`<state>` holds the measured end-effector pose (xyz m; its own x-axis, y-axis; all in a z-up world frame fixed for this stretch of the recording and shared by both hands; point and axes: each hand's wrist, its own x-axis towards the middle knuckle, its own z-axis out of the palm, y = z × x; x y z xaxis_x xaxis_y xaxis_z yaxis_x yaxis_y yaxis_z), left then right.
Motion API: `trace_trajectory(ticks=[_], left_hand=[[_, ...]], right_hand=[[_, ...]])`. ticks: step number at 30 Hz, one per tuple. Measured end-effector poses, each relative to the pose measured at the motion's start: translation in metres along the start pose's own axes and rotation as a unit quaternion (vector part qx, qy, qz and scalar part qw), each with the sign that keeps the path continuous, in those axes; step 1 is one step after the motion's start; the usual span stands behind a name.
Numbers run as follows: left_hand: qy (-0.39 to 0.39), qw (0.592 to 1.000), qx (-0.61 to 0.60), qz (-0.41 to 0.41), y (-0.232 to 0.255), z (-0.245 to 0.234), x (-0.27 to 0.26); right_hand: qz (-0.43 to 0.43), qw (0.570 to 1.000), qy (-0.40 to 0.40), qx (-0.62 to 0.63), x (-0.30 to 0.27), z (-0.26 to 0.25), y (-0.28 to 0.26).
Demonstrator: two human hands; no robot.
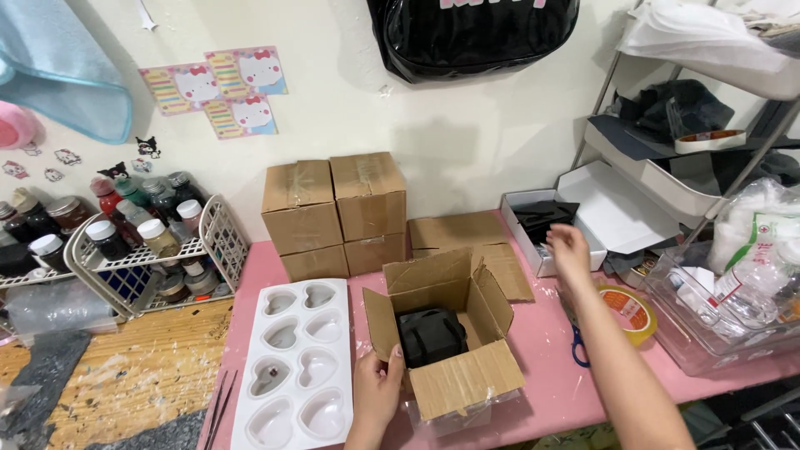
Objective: Assembling small cardboard boxes, placing items inside, and sealing them with tape in a craft workshop.
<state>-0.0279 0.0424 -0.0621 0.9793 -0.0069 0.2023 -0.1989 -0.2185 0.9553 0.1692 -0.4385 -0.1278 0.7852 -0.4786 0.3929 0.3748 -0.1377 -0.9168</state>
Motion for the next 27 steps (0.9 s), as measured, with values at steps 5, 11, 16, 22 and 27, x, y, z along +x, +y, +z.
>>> trace_trajectory(ticks=[5,11,16,22,27], left_hand=[[0.023,0.996,0.052,0.074,0.003,0.004,0.000],[0.010,0.996,0.062,0.066,0.006,0.009,0.001],[-0.025,0.996,0.052,0.073,0.015,0.013,-0.003],[-0.138,0.970,0.145,0.140,0.044,0.009,-0.016],[-0.176,0.911,0.144,0.343,0.023,0.022,-0.020]], right_hand=[[0.019,0.937,-0.066,-0.344,0.060,0.025,0.005],[-0.025,0.914,-0.075,-0.398,0.095,0.033,0.065],[-0.063,0.937,0.027,-0.344,0.065,0.038,0.001],[-0.157,0.984,0.003,-0.079,0.011,0.053,-0.124],[-0.092,0.986,-0.105,0.094,-0.112,0.098,-0.328]])
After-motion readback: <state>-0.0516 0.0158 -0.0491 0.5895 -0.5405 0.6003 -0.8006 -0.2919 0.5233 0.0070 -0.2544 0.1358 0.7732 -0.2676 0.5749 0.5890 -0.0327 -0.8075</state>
